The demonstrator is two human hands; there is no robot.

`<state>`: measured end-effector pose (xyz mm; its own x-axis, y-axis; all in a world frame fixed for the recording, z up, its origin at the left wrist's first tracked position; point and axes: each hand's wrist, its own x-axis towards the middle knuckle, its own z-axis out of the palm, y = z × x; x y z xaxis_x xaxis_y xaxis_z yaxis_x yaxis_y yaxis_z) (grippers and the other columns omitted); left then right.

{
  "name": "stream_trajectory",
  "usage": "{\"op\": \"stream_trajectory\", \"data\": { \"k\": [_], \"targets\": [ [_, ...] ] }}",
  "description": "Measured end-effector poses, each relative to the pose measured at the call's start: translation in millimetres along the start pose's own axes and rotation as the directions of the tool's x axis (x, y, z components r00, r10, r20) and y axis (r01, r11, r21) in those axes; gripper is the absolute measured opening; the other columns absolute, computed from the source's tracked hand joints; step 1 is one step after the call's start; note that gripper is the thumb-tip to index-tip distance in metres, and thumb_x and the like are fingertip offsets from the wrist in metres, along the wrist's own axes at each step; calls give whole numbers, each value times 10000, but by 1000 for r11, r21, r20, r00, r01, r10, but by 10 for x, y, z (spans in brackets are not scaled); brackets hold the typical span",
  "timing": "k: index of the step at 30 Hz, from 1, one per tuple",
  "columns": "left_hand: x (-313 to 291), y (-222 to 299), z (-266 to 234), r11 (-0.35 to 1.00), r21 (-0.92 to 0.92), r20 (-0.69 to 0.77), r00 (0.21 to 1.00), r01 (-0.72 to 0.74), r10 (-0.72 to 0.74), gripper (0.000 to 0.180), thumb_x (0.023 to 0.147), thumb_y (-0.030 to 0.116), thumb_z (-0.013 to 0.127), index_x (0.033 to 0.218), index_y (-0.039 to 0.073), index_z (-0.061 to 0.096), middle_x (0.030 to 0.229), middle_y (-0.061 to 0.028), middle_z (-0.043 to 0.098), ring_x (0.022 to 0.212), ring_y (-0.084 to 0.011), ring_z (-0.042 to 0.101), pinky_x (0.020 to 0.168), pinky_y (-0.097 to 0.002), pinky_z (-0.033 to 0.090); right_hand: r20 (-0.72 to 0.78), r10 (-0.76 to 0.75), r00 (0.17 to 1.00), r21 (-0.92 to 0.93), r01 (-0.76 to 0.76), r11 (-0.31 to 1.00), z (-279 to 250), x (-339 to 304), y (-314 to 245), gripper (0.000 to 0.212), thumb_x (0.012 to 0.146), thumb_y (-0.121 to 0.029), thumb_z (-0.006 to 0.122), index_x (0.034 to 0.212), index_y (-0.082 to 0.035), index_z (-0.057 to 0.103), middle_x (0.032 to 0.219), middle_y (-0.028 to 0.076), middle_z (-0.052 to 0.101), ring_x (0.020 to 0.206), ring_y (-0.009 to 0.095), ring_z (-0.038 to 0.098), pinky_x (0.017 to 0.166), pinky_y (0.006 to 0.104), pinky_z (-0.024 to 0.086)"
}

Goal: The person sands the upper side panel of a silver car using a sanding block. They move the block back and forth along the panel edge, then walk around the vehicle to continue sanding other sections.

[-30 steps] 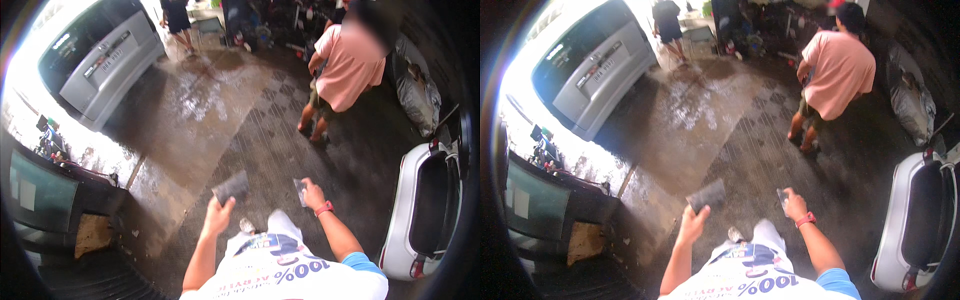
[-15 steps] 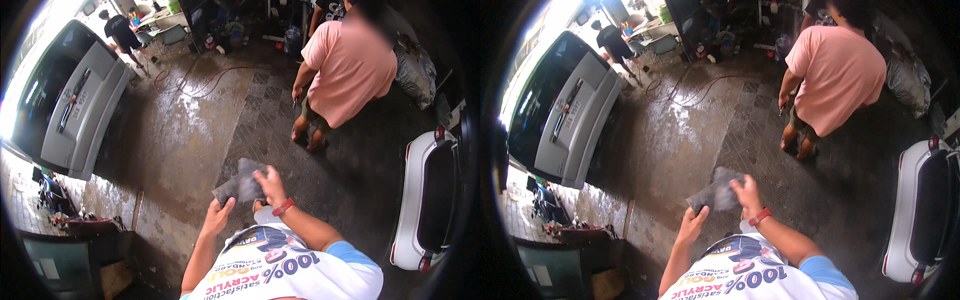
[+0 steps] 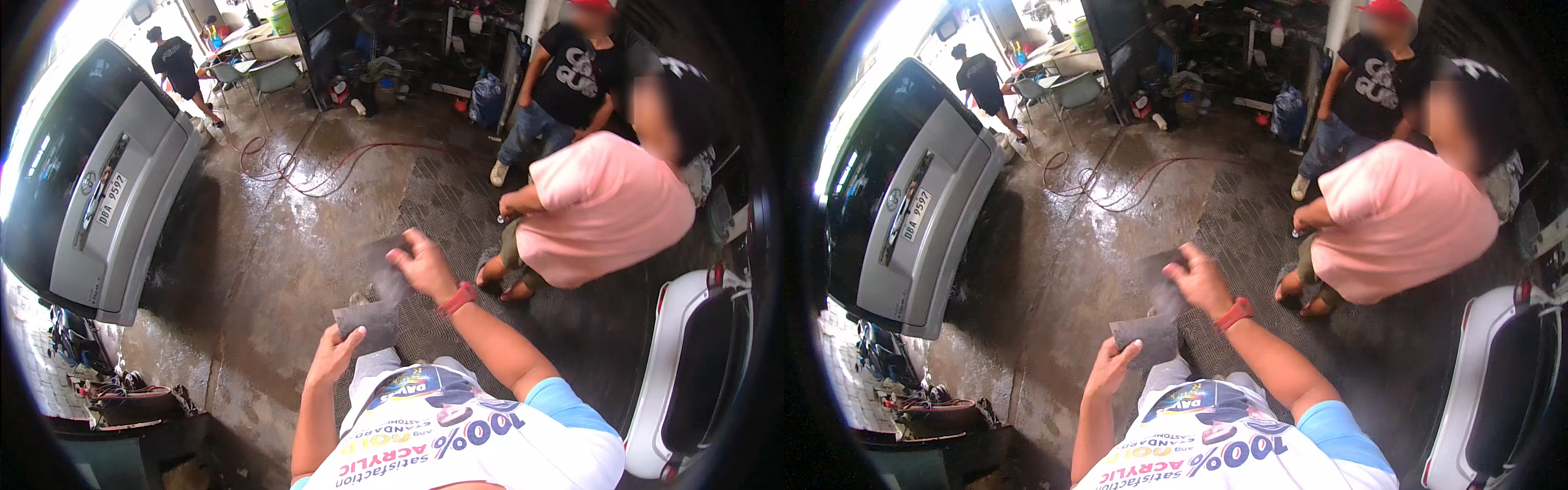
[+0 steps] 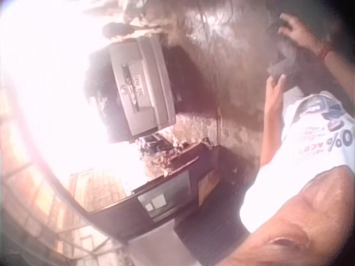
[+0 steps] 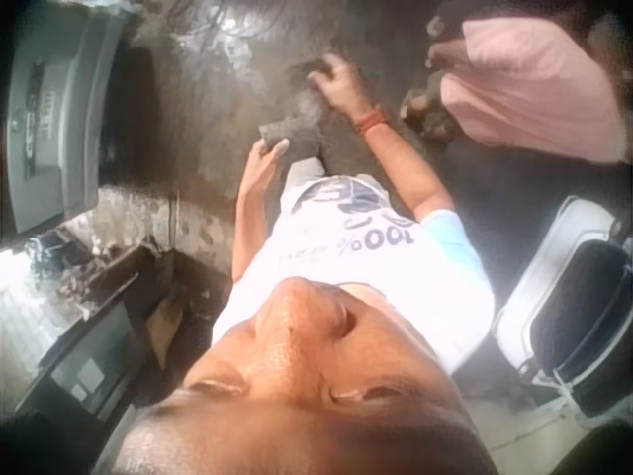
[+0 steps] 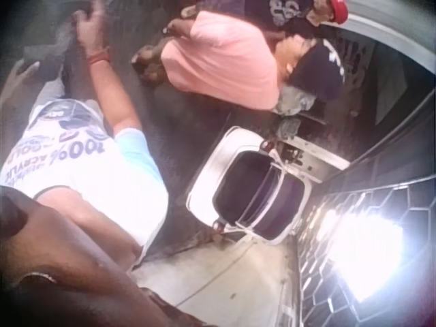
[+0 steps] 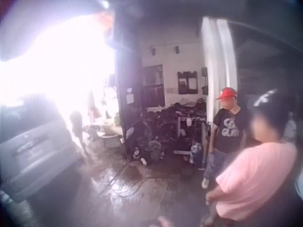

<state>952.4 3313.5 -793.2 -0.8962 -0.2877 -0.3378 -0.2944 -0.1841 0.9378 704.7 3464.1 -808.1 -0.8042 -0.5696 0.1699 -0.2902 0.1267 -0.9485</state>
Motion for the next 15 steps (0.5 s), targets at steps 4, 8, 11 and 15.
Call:
{"op": "stream_trajectory", "data": {
  "k": [4,8,11,15],
  "targets": [
    [1052,388,-446,962,-264,-134,990,-72,37,213,1038,144,745,1165,-24,771,1043,-32,798,941,-121,712,852,-317,568,273,201,941,415,-304,858,-312,812,114,323,999,-230,799,1231,-23,713,1019,177,781,921,225,746,867,375,578],
    [2318,665,-908,978,74,-357,910,-197,211,221,1055,145,727,1177,-36,755,1040,-51,800,973,-137,719,871,-337,581,501,95,860,-192,3,981,-140,1419,150,294,1000,-162,769,1285,-87,765,996,114,773,888,260,755,872,396,597],
    [3101,892,-1183,960,229,-248,944,-160,217,252,1063,153,705,1216,-45,734,1087,-74,797,990,-153,712,888,-359,586,262,-180,948,-439,283,853,273,2080,-523,402,957,-98,741,1350,-174,775,1024,95,731,945,344,725,908,447,597],
    [3962,1444,-1246,964,202,141,979,-174,147,234,1050,111,680,1224,-40,721,1140,-86,791,1032,-168,709,908,-367,587,218,-441,871,-473,489,733,560,2891,-580,490,946,-67,662,1412,-193,745,1172,92,705,1077,315,707,924,451,593]
  ]
}}
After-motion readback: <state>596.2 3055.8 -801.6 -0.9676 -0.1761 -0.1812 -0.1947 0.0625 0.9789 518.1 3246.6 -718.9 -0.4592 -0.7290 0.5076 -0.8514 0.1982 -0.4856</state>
